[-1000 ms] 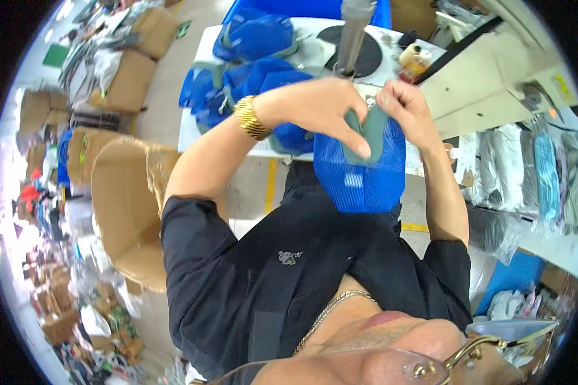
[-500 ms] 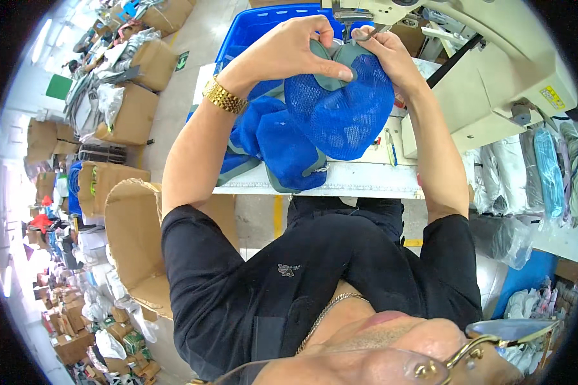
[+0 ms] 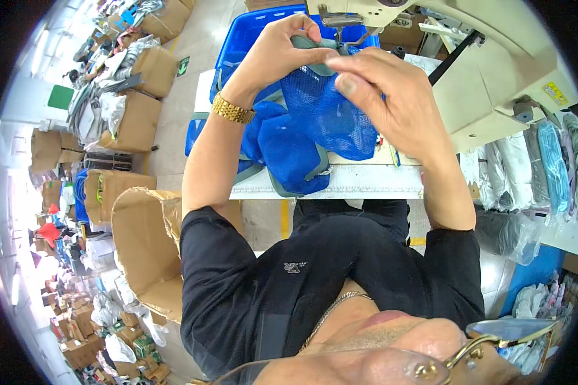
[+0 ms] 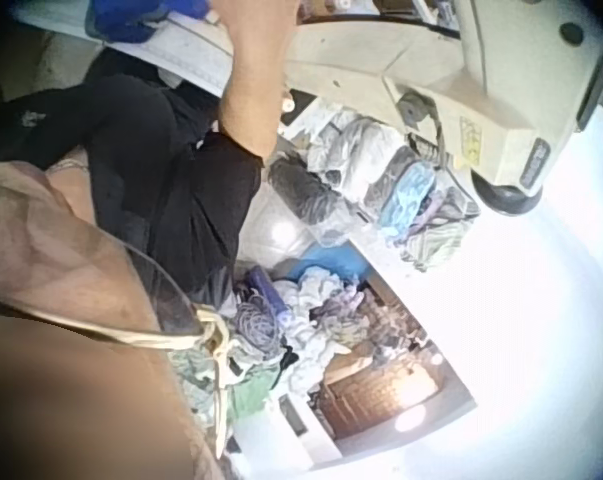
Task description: Sewing a label or strap onto a blue mesh pouch using an industrial sewing machine.
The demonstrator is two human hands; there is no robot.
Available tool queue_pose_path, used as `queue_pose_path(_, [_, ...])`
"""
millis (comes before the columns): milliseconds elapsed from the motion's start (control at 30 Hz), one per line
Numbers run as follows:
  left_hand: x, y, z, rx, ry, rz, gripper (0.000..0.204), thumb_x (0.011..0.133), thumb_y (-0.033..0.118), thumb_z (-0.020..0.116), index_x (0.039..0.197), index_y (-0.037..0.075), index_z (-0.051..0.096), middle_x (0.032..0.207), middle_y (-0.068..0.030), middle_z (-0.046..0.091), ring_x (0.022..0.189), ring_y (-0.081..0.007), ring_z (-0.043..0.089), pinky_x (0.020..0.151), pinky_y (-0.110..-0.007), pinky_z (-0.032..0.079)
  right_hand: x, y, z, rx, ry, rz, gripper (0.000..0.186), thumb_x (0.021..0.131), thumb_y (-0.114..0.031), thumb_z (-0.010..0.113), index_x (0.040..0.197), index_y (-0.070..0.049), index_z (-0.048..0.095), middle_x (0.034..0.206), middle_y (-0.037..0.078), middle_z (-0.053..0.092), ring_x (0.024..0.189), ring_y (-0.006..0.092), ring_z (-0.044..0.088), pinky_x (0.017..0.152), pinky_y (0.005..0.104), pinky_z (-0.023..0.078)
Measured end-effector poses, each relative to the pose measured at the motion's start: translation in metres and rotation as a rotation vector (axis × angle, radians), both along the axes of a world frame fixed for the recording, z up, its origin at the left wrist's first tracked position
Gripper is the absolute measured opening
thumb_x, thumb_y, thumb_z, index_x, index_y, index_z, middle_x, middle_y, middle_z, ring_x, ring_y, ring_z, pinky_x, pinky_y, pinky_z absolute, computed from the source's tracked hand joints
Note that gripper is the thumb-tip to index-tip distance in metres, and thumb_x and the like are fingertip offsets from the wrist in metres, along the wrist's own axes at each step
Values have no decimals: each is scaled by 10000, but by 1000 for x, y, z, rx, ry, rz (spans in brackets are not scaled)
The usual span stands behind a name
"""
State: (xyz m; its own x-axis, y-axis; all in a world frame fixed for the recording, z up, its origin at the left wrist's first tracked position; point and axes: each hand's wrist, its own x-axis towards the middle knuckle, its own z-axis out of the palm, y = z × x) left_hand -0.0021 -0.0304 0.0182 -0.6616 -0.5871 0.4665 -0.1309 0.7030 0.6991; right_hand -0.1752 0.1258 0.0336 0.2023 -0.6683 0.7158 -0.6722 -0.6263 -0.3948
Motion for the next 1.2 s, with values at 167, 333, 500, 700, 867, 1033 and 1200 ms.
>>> queue_pose_path(167, [5, 8, -7, 163, 46, -18, 224, 819, 230, 806, 918, 61, 698, 793, 8, 666, 756, -51, 606, 677, -188, 478, -13, -11, -29, 202, -180, -151, 242, 886, -227, 686, 1061, -62, 716, 846, 89, 663, 777, 240, 655, 689, 336, 501])
queue_pose_path(333, [8, 19, -5, 229, 116, 12, 192, 837, 193, 787, 922, 50, 689, 830, -17, 690, 783, -49, 619, 641, -183, 475, -21, -32, -41, 165, -301, -91, 252, 852, -134, 700, 1097, -80, 718, 810, 52, 618, 786, 161, 597, 737, 280, 463])
queue_pose_path(500, [5, 34, -4, 217, 89, 105, 156, 870, 148, 750, 956, 43, 672, 861, -10, 701, 775, -36, 606, 716, -172, 470, -30, -47, -45, 175, -413, 53, 250, 869, -216, 721, 1061, -57, 729, 842, 34, 644, 816, 124, 590, 765, 280, 461])
queue_pose_path(700, [0, 37, -15, 36, 261, 169, 149, 823, 131, 778, 904, 32, 702, 767, -24, 705, 686, -54, 623, 615, -192, 475, -20, -49, -42, 213, -530, -54, 233, 883, -257, 724, 968, -42, 751, 906, 48, 705, 842, 119, 622, 792, 277, 470])
queue_pose_path(867, [-3, 41, -13, 75, 246, 210, 142, 816, 121, 779, 903, 28, 716, 788, -45, 719, 697, -59, 635, 620, -200, 482, -21, -51, -47, 247, -558, -51, 235, 887, -260, 719, 983, -48, 751, 915, 48, 717, 848, 121, 635, 798, 275, 477])
queue_pose_path(1033, [-4, 43, -11, 81, 244, 222, 140, 817, 114, 776, 904, 22, 715, 798, -44, 719, 704, -54, 634, 619, -199, 485, -23, -54, -53, 205, -547, -29, 244, 896, -268, 712, 997, -48, 746, 915, 46, 720, 849, 119, 637, 794, 275, 479])
queue_pose_path(1200, [-6, 44, -12, 101, 243, 236, 135, 816, 109, 775, 899, 20, 715, 812, -41, 718, 711, -56, 636, 624, -194, 491, -21, -52, -52, 214, -537, -51, 255, 903, -252, 705, 1039, -38, 723, 908, 48, 713, 876, 130, 640, 809, 274, 482])
